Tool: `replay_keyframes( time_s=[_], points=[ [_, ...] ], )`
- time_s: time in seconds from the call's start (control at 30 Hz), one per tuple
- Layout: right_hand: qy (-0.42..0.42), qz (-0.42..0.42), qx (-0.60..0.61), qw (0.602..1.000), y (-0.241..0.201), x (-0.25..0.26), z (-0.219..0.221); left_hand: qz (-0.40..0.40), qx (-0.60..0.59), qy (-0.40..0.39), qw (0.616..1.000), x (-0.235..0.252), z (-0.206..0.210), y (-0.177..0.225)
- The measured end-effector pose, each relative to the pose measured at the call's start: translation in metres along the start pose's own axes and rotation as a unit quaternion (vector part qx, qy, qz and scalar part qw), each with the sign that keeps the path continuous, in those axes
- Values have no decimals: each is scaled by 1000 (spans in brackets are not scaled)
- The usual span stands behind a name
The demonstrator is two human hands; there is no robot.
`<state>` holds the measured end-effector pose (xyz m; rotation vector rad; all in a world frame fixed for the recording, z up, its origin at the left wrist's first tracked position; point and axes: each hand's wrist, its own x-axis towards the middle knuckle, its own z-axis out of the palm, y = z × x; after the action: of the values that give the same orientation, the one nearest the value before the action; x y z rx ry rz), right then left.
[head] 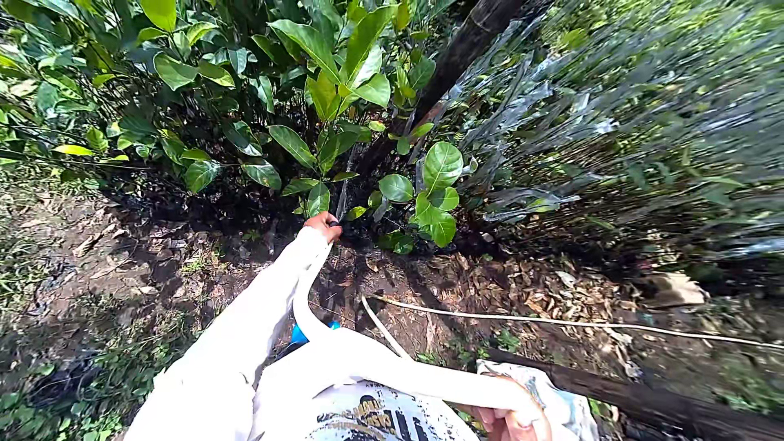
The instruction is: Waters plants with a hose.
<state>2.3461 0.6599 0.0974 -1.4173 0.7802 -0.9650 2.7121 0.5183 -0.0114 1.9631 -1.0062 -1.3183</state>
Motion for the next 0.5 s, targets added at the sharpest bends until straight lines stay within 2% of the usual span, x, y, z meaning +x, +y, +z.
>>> replay_keyframes(
  time_s=[0.5],
  points=[
    [2,0,12,1000,2,9,10,6,32,-27,999,3,-21,22]
  ],
)
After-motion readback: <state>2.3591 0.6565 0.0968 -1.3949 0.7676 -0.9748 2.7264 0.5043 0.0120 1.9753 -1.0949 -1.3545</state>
